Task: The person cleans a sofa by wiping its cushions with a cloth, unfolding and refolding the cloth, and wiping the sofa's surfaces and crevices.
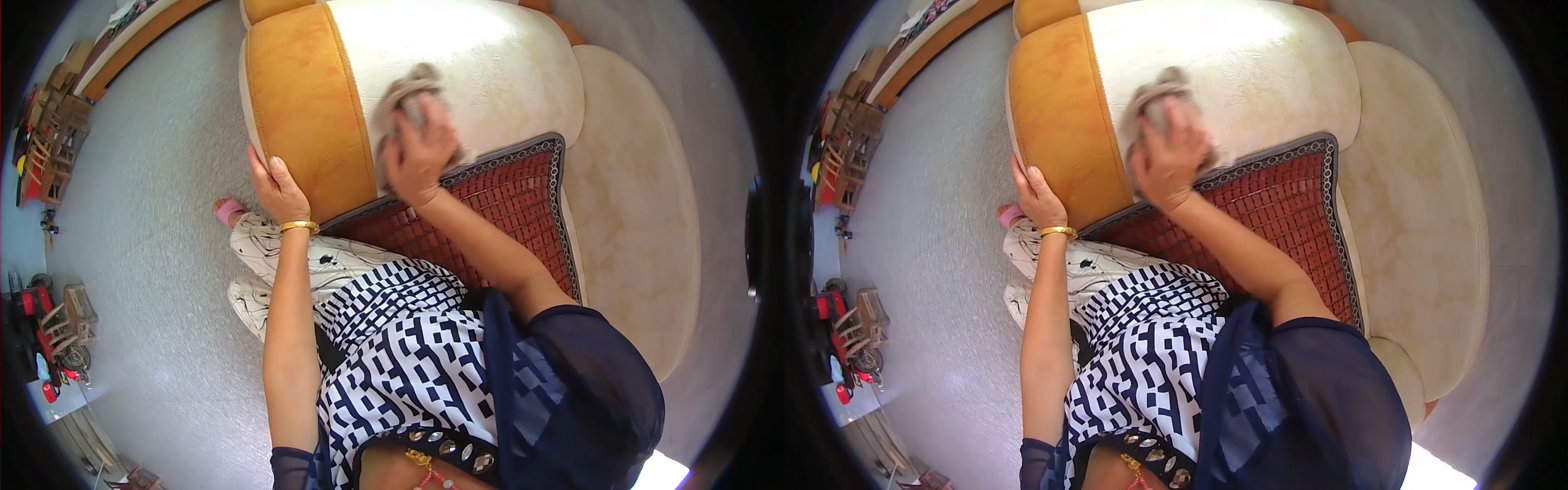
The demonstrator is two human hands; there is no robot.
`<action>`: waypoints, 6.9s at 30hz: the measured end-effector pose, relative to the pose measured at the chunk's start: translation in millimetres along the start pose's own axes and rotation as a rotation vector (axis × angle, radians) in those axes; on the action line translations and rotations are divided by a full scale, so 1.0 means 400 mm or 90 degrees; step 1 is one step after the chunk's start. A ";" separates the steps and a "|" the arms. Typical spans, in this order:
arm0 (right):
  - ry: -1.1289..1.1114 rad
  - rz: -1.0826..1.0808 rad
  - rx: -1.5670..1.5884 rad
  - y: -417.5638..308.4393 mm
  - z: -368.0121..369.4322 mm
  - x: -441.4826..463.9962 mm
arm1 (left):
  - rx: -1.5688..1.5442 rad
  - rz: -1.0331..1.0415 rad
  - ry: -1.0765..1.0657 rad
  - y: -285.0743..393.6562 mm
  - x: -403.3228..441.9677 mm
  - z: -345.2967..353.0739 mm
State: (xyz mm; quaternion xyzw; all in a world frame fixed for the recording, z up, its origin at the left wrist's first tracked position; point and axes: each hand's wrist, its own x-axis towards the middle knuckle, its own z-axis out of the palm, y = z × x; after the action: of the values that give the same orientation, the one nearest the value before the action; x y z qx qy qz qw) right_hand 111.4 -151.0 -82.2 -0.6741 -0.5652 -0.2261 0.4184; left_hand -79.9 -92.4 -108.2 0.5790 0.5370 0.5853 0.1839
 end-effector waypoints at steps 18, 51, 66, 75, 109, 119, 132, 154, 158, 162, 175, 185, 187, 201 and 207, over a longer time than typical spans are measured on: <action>-0.036 -0.080 -0.032 0.408 -0.128 0.170 | 0.024 0.000 -0.021 -0.006 0.000 -0.007; -0.169 -0.248 0.068 -0.121 0.032 0.207 | -0.009 -0.058 0.007 -0.031 -0.076 -0.028; -0.481 -0.281 -0.010 -0.275 0.440 0.592 | -0.087 -0.071 0.030 -0.024 -0.074 -0.026; -0.854 -0.415 -0.110 -0.347 0.741 0.695 | -0.241 -0.306 0.073 -0.038 -0.131 -0.021; -0.971 -0.884 0.013 -0.447 0.199 0.182 | -0.356 -0.325 0.328 0.045 -0.065 -0.229; -0.775 0.011 0.701 -0.422 0.072 0.343 | -0.699 -0.350 0.105 0.128 0.058 -0.185; -0.493 -0.352 0.106 -0.001 0.239 0.479 | -0.782 -0.683 0.051 -0.221 0.319 -0.231; -0.484 -0.284 0.059 -0.038 0.239 0.465 | -0.130 -0.433 -0.271 -0.470 0.332 0.233; -0.487 -0.288 0.063 -0.040 0.236 0.464 | -0.330 -0.310 -0.257 -0.636 0.297 0.343; -0.485 -0.278 0.048 -0.042 0.233 0.463 | -0.371 -0.216 -0.413 -0.768 0.198 0.429; -0.467 -0.313 0.045 -0.033 0.236 0.469 | 0.198 0.017 -0.790 -0.435 0.051 0.056; -0.490 -0.277 0.042 -0.043 0.229 0.465 | 0.105 -0.134 -0.415 -0.577 0.147 0.261; -0.491 -0.284 0.035 -0.050 0.229 0.464 | 0.119 -0.225 -0.491 -0.620 0.208 0.318; -0.491 -0.203 0.105 -0.050 0.234 0.451 | 0.011 -0.191 -0.426 -0.568 0.510 0.374; -0.492 -0.237 0.068 -0.052 0.229 0.458 | -0.127 -0.090 -0.353 -0.474 0.541 0.336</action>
State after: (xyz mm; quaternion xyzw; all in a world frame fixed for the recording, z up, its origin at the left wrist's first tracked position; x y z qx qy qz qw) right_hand 123.6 29.2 16.7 -0.5731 -0.8033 0.0007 0.1623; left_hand -96.2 212.2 -197.1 0.6571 0.4447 0.4406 0.4199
